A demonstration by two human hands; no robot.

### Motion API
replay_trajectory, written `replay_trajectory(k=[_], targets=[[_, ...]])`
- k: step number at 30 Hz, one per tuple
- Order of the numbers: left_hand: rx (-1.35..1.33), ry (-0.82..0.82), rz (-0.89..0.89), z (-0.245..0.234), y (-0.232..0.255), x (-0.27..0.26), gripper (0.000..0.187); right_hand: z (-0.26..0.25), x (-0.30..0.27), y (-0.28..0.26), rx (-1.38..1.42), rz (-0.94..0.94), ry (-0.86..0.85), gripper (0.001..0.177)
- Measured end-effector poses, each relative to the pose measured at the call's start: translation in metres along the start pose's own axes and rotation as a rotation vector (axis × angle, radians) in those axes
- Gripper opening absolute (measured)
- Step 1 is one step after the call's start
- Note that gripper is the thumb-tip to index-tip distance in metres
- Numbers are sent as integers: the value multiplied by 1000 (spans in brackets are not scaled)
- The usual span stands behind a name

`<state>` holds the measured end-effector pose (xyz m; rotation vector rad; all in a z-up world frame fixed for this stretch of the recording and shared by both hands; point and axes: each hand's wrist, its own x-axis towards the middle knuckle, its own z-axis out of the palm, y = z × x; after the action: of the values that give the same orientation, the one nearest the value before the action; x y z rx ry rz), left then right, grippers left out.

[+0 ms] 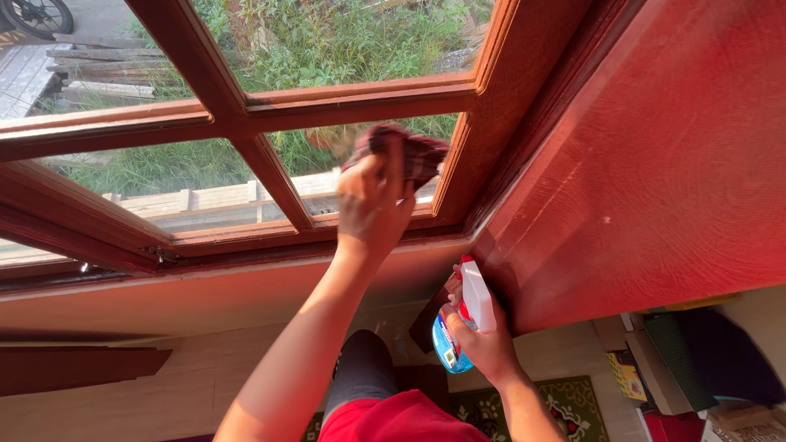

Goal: The person cleans a glass window with a cloth, spraying liquid from a bottle onto the panes and then wiping them.

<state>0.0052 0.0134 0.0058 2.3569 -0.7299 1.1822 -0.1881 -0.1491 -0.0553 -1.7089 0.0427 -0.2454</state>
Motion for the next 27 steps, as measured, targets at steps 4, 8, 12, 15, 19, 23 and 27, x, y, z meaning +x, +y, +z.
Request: replay_trajectory(k=[4, 8, 12, 15, 19, 23, 27], targets=[[-8, 60, 89, -9, 19, 25, 72, -2, -3, -2, -50, -108, 6, 52], [-63, 5, 210, -21, 20, 40, 74, -7, -8, -3, -59, 82, 22, 56], [-72, -65, 303, -29, 16, 49, 77, -9, -6, -5, -112, -27, 5, 53], [-61, -112, 311, -35, 16, 47, 79, -7, -8, -7, -101, -90, -14, 57], [-26, -147, 305, -38, 12, 37, 81, -4, -11, -2, -105, -165, -7, 62], [-35, -152, 296, -38, 0, 17, 75, -8, -14, 1, -99, 76, 16, 53], [-6, -126, 262, -44, -14, -3, 70, -11, -14, -4, -124, -5, 23, 62]])
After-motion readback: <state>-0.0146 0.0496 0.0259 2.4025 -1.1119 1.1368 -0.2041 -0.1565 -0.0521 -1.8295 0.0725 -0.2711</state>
